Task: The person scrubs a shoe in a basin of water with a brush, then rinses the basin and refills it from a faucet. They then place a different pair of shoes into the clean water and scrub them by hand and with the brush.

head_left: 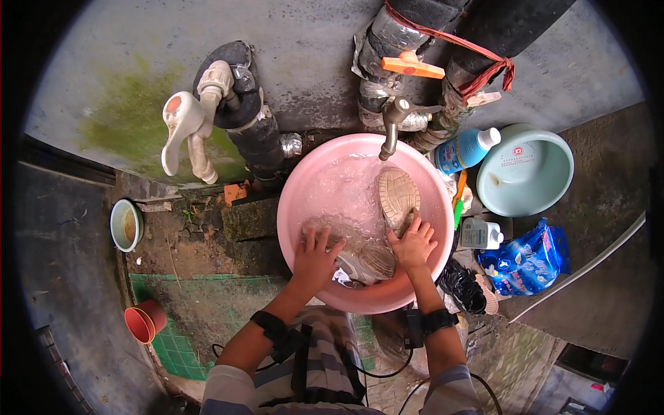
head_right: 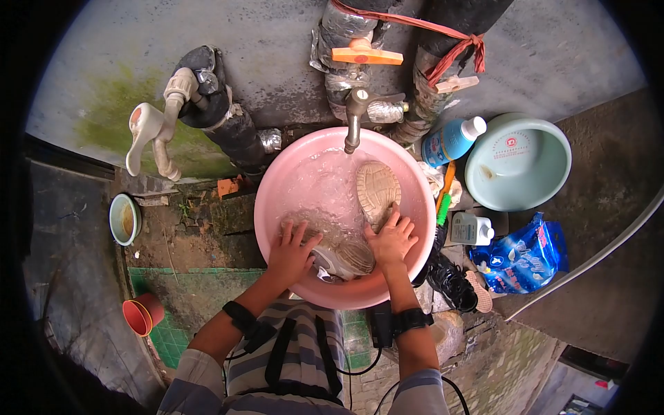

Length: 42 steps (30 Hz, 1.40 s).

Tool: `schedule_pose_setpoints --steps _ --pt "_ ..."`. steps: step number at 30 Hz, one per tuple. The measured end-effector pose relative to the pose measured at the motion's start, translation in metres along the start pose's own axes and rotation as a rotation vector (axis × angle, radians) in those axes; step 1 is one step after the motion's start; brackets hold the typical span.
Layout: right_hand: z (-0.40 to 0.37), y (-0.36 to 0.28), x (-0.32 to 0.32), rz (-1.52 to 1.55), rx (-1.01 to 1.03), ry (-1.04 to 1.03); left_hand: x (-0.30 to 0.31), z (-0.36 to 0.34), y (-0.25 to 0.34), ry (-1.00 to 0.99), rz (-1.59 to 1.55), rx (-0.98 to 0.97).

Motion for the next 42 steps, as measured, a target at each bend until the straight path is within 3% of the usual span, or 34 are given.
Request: schedule_pose_setpoints --steps 42 --pt "-0.0018 -0.002 -0.0014 -0.021 0.023 0.051 0.0012 -0.0013 0.0006 0.029 0.019 -0.005"
Point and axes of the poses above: each hand's wrist, its own z-axis towards the middle knuckle, its own x-axis out of the back of the hand, y = z × x, the point moved 10 cm from there along z, towards the middle knuckle, and after that the axes turned 6 degrees about z, right-handed, at the moved point
